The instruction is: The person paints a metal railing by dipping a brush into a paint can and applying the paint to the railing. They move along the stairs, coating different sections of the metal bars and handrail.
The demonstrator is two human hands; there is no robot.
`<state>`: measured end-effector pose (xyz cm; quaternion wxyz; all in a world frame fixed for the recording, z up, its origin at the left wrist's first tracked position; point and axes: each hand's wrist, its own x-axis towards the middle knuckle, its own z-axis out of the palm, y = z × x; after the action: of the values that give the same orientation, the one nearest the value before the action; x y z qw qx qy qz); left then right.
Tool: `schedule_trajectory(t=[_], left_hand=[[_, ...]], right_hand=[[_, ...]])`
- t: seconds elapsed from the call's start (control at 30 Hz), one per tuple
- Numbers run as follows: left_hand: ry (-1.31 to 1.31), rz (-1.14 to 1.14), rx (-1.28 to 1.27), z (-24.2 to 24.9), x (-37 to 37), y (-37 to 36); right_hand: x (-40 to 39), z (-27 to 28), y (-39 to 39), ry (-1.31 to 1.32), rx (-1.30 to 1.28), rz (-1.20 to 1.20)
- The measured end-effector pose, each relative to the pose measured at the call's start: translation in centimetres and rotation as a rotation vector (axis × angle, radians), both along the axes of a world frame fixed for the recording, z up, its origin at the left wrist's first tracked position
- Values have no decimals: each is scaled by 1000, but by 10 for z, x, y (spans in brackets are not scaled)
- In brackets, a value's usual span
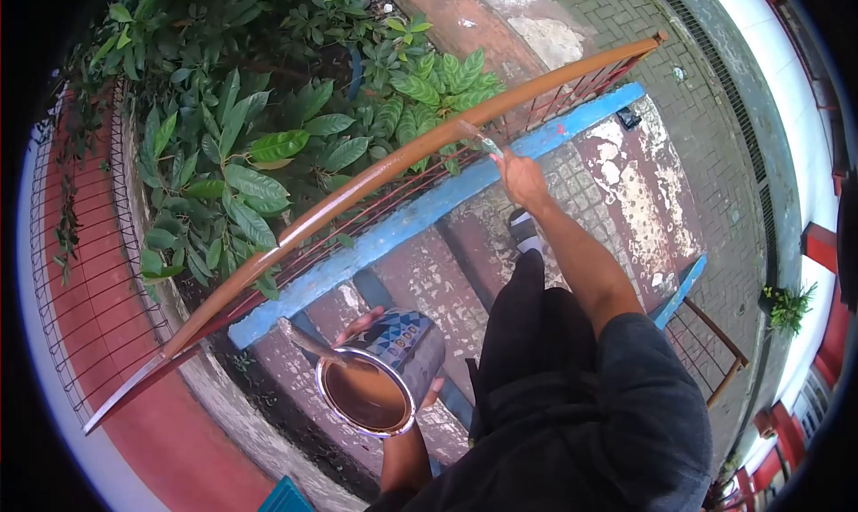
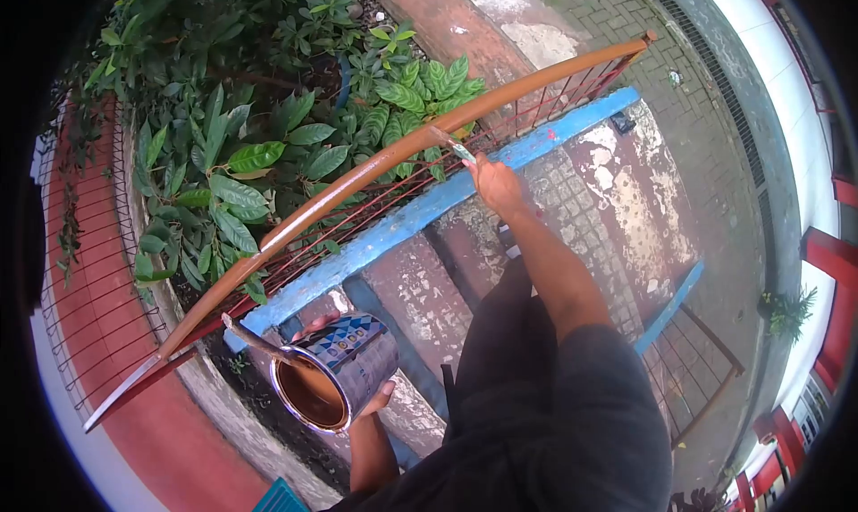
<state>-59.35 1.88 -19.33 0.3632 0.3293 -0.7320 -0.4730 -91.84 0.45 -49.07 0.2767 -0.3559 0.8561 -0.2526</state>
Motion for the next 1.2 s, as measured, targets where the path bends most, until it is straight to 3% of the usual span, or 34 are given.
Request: schedule_trajectory(t=[0.1,0.3,0.4,0.43,0.5,0.57,0.77,0.97,1.2], left_hand=[[-75,10,-102,-3,-22,-18],[-103,39,1,-1,-47,-24],[-149,29,74,3,-64,-29],[-35,0,-20,-7,-73,-29],[-39,32,10,-15,-76,-25],[-43,50,18,-26,-80,-21],[-32,138,-16,-82,-87,7],[79,280,-22,-149,-96,75],[149,398,54,-167,-116,167]], right_hand=[[-15,-12,7,-17,15,-96],[-37,-40,29,1,18,-378],[-24,-32,49,-10,-40,-246],[-14,-25,54,-11,-65,-166],[-2,-13,54,-4,-29,126],[11,-17,43,-3,-221,272],[-17,-13,-9,-65,-216,275],[-75,-42,6,-45,-251,262],[-134,-69,33,66,-273,203]])
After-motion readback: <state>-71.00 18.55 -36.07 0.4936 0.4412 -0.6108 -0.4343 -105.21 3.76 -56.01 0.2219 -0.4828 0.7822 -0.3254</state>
